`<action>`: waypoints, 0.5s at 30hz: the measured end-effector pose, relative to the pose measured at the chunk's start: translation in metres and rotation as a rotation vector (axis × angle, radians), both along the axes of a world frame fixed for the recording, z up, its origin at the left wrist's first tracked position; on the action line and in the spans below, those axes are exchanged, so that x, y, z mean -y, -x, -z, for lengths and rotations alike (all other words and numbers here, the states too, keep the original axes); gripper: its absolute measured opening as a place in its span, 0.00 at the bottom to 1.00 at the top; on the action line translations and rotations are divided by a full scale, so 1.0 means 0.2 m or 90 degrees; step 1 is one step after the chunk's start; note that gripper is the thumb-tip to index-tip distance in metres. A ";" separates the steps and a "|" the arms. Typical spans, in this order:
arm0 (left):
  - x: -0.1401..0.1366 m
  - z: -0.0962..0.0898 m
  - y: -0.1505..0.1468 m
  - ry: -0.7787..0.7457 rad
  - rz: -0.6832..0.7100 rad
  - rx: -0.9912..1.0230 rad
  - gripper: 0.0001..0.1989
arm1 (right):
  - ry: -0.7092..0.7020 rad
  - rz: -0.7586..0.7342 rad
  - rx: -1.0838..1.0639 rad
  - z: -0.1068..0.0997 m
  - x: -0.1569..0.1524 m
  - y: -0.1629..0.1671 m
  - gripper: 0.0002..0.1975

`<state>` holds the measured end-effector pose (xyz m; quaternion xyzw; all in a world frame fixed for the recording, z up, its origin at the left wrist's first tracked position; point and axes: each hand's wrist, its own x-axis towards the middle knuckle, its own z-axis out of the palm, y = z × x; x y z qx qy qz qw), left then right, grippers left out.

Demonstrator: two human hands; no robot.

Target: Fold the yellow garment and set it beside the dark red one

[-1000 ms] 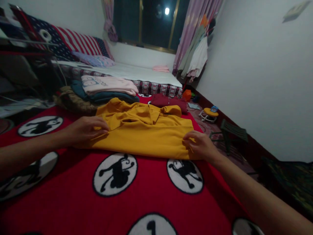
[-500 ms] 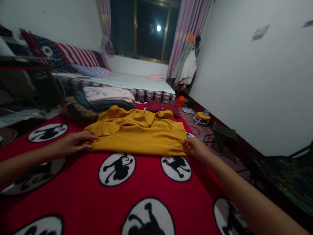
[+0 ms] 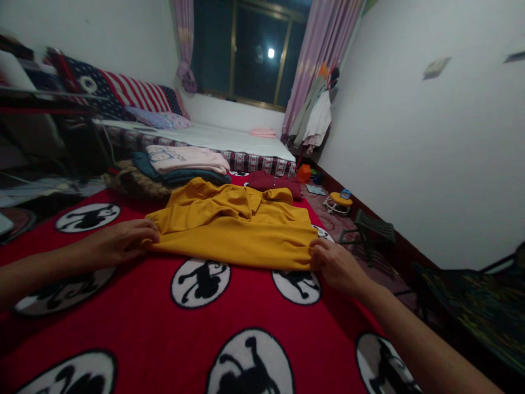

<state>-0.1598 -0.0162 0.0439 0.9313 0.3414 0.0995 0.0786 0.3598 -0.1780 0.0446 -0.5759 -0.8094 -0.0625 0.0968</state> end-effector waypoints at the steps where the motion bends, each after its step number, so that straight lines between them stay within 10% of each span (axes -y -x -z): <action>1: 0.00 0.01 0.00 -0.005 -0.012 -0.007 0.12 | -0.004 0.001 0.009 0.01 0.00 0.02 0.18; 15: 0.03 -0.07 0.02 -0.060 -0.033 -0.093 0.25 | -0.087 -0.001 0.053 -0.05 0.04 0.11 0.11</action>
